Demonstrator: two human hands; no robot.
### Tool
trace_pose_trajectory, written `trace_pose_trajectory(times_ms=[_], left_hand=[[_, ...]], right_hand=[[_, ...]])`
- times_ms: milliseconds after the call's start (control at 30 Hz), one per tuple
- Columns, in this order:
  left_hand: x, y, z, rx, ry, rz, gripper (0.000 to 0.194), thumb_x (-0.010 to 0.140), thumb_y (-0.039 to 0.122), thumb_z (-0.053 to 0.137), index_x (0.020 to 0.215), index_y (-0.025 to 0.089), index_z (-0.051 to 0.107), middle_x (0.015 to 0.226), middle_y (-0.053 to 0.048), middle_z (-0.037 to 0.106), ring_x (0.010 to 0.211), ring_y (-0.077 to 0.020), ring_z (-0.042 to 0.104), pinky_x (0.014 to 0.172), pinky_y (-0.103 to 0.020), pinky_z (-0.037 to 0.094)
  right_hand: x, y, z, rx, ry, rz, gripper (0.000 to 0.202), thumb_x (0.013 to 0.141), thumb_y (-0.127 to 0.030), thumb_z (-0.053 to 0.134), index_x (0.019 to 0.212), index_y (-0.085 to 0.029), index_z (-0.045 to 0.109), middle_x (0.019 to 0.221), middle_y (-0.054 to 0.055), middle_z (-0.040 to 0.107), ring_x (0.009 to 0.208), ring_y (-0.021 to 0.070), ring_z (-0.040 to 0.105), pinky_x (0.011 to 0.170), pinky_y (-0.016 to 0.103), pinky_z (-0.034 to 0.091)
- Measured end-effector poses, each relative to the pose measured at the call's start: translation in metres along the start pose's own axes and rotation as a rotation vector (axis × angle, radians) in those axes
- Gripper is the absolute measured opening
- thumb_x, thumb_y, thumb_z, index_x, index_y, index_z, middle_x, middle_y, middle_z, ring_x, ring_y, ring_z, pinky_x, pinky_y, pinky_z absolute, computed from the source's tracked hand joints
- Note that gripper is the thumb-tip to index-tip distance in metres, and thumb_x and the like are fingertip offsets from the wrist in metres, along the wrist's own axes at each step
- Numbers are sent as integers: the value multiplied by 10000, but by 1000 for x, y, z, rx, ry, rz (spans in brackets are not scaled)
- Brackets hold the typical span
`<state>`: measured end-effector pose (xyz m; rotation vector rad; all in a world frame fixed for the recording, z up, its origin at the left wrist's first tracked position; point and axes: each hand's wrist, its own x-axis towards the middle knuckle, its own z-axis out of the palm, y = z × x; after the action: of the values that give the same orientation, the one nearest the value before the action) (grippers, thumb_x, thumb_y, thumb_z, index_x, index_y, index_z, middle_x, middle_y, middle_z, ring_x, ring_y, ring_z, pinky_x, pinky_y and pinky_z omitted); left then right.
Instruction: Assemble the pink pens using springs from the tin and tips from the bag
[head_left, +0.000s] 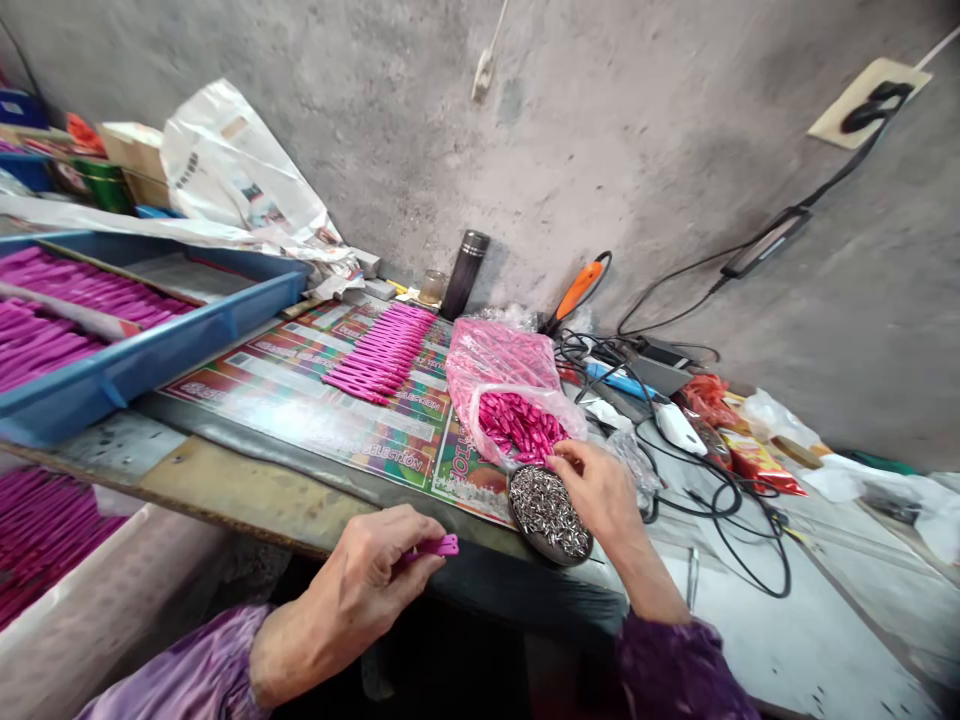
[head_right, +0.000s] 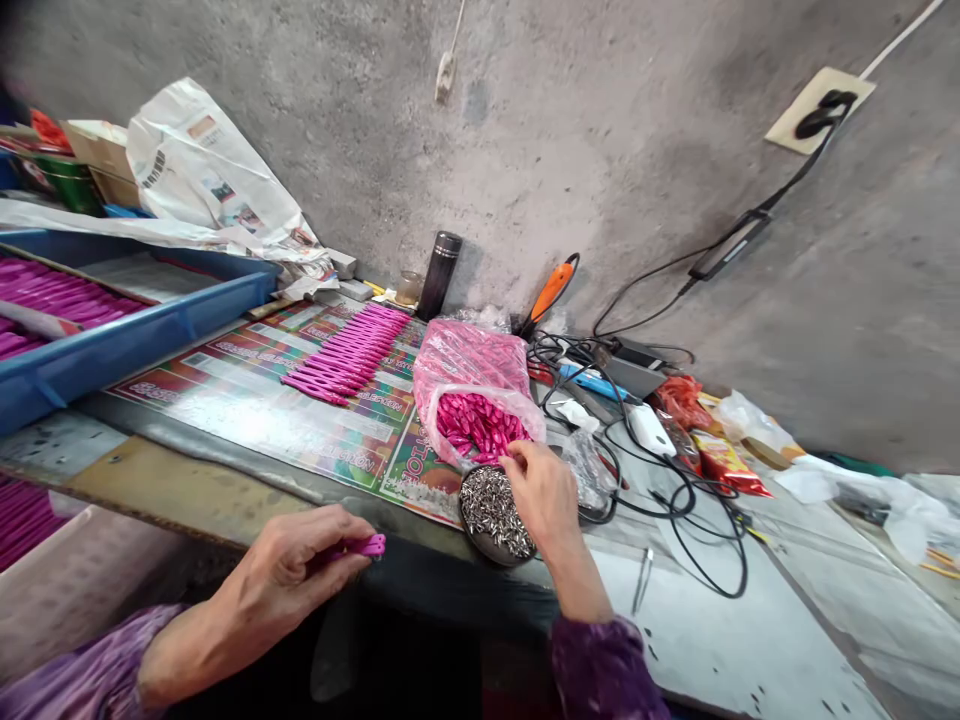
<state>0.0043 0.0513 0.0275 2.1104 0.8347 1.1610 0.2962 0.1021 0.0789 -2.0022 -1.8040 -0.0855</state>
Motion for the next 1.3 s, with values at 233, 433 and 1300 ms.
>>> trace_pose_trajectory(times_ms=[233,433,1300], left_hand=[[0,-6,-6,56,-4,-12,77,937,155,621,936,195,687,778,18,700,682,-111,669,624,-185,456],[1,-7,-7,35,-5,-4,73,930,137,636,925,200,673,772,33,694,676,-97,665,618,-172,450],[-27,34,-18,20,-114,18,127,964,161,593,969,119,713,791,-42,699,682,-131,636,635,-220,456]], right_hand=[[36,11,25,-298,-99,61,186,911,-258,611,981,-177,763,1024,141,758,916,277,700,785,355,480],[39,13,34,-377,-116,99,200,940,-254,572,963,-180,757,1018,139,751,887,266,704,735,342,477],[-147,-82,-4,1052,-308,190,247,870,-398,751,1027,-208,738,684,8,701,542,118,593,474,199,494]])
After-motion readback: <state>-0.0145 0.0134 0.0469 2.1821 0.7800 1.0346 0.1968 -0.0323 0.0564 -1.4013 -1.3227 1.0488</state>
